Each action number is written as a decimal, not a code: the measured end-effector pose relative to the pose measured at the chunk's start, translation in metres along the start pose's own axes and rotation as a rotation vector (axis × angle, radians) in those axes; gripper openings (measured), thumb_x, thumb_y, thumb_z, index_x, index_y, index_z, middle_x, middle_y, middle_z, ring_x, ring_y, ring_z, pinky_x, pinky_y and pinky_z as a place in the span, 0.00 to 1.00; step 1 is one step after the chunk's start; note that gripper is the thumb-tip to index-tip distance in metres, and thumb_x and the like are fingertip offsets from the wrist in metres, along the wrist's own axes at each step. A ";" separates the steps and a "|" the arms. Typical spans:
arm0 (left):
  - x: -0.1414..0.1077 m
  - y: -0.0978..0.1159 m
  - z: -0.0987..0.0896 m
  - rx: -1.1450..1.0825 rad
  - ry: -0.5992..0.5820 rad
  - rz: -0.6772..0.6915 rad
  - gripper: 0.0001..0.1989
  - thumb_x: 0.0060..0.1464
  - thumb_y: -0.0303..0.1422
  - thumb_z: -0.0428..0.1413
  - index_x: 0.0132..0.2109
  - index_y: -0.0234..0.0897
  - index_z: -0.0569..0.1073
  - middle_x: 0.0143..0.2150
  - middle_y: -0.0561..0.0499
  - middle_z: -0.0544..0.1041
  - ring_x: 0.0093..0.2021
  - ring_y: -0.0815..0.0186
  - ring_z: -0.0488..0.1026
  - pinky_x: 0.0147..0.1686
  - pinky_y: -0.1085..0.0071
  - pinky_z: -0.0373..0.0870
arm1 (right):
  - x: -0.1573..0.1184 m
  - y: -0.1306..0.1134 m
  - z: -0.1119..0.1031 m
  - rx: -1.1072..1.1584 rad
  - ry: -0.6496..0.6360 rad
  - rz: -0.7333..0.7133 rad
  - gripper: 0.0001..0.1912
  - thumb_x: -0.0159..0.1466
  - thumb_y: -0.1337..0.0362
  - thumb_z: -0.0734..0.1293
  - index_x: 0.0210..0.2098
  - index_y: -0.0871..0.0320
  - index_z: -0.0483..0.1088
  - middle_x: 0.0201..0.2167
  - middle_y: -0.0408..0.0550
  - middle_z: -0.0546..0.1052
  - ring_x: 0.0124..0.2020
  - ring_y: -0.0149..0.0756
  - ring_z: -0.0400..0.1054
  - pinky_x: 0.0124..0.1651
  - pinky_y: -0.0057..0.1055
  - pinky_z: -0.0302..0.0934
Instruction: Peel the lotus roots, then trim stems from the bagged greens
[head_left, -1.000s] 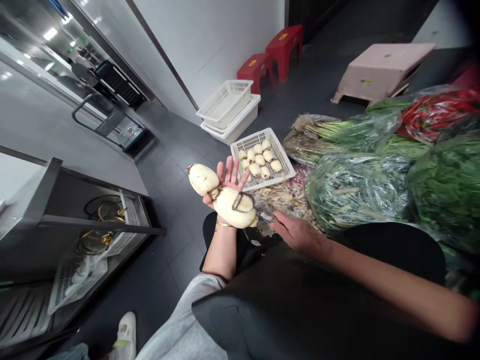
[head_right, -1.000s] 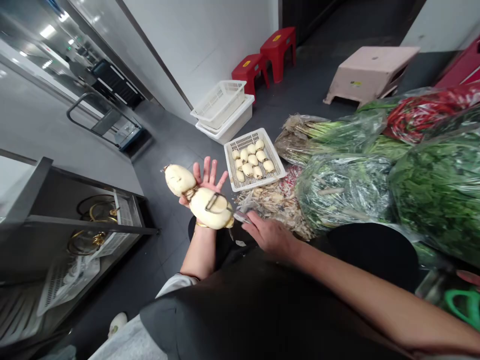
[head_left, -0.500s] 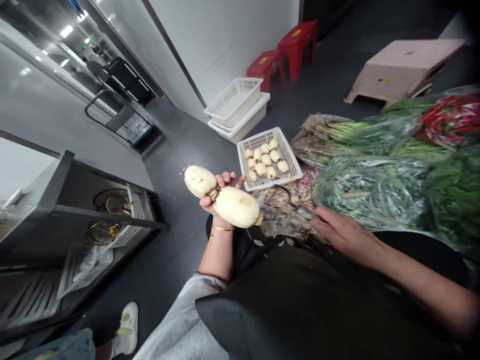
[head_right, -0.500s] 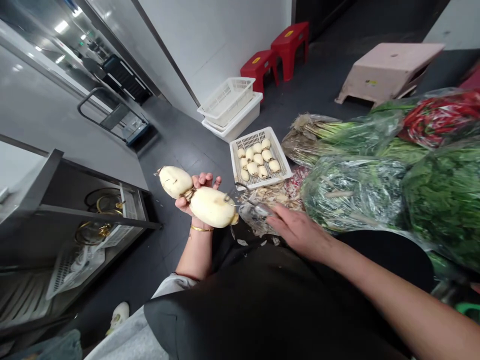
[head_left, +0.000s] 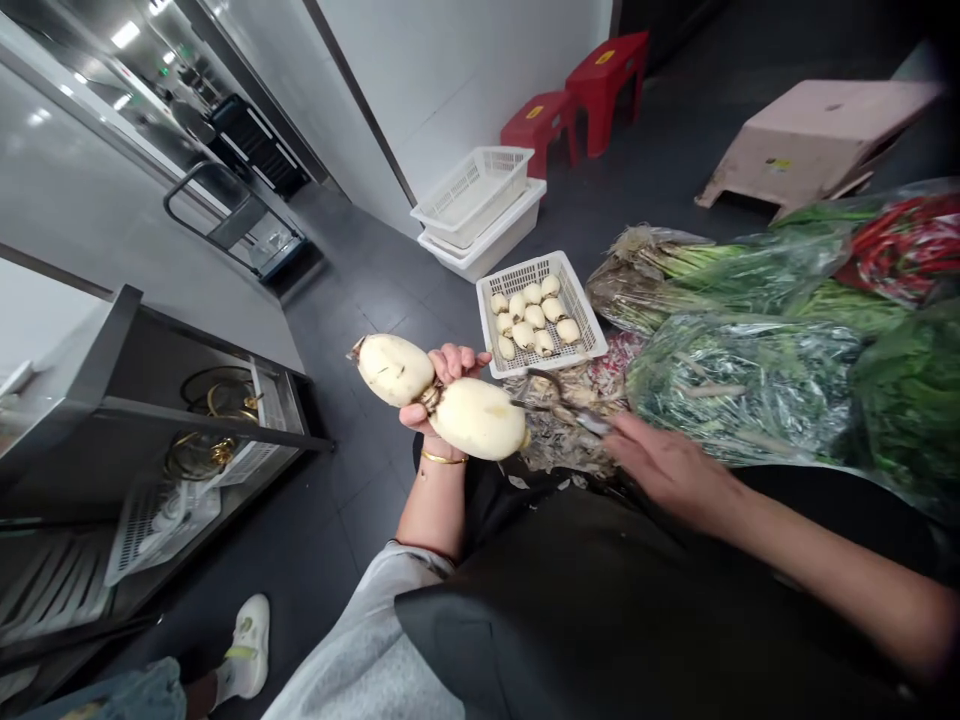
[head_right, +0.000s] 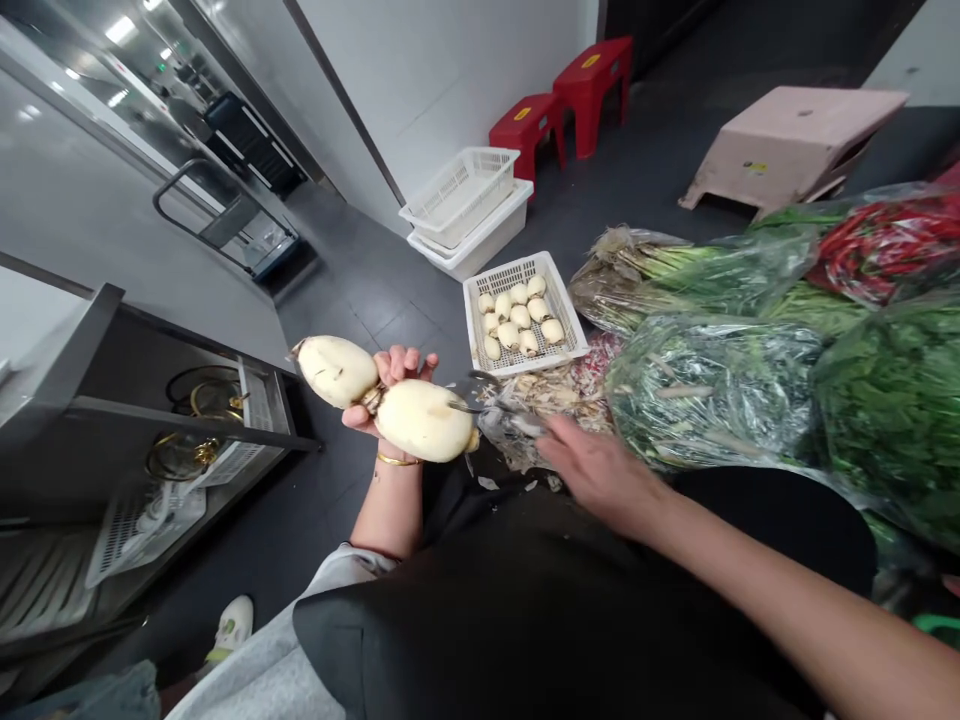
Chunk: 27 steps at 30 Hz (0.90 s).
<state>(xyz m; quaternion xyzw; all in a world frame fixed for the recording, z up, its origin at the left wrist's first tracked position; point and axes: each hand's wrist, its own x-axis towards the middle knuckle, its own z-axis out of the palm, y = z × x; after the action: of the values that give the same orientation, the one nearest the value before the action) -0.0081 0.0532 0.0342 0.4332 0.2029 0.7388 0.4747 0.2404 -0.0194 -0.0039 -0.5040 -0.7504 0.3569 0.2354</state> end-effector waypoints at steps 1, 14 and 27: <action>-0.001 -0.001 0.003 -0.011 -0.010 0.010 0.26 0.32 0.55 0.60 0.24 0.38 0.60 0.29 0.53 0.57 0.35 0.63 0.63 0.47 0.56 0.70 | 0.007 -0.013 0.005 -0.015 -0.002 -0.038 0.16 0.68 0.50 0.51 0.31 0.51 0.59 0.19 0.41 0.66 0.21 0.36 0.61 0.28 0.32 0.54; 0.005 -0.013 -0.007 -0.038 -0.011 -0.006 0.23 0.33 0.52 0.59 0.26 0.40 0.62 0.30 0.52 0.59 0.37 0.62 0.65 0.51 0.55 0.69 | 0.006 0.012 0.016 -0.013 0.019 -0.035 0.16 0.69 0.51 0.50 0.31 0.52 0.58 0.22 0.42 0.68 0.23 0.36 0.64 0.29 0.31 0.55; 0.008 -0.048 -0.021 -0.056 -0.072 -0.124 0.22 0.33 0.51 0.61 0.27 0.38 0.66 0.29 0.52 0.62 0.37 0.62 0.67 0.50 0.55 0.69 | 0.030 0.011 0.022 -0.203 -0.093 0.039 0.16 0.70 0.55 0.49 0.37 0.54 0.63 0.26 0.47 0.73 0.29 0.40 0.71 0.33 0.33 0.58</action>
<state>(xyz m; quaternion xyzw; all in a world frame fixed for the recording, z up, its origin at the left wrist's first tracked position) -0.0024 0.0852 -0.0074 0.4327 0.1912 0.6974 0.5383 0.2194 0.0047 -0.0268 -0.5226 -0.7829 0.3066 0.1414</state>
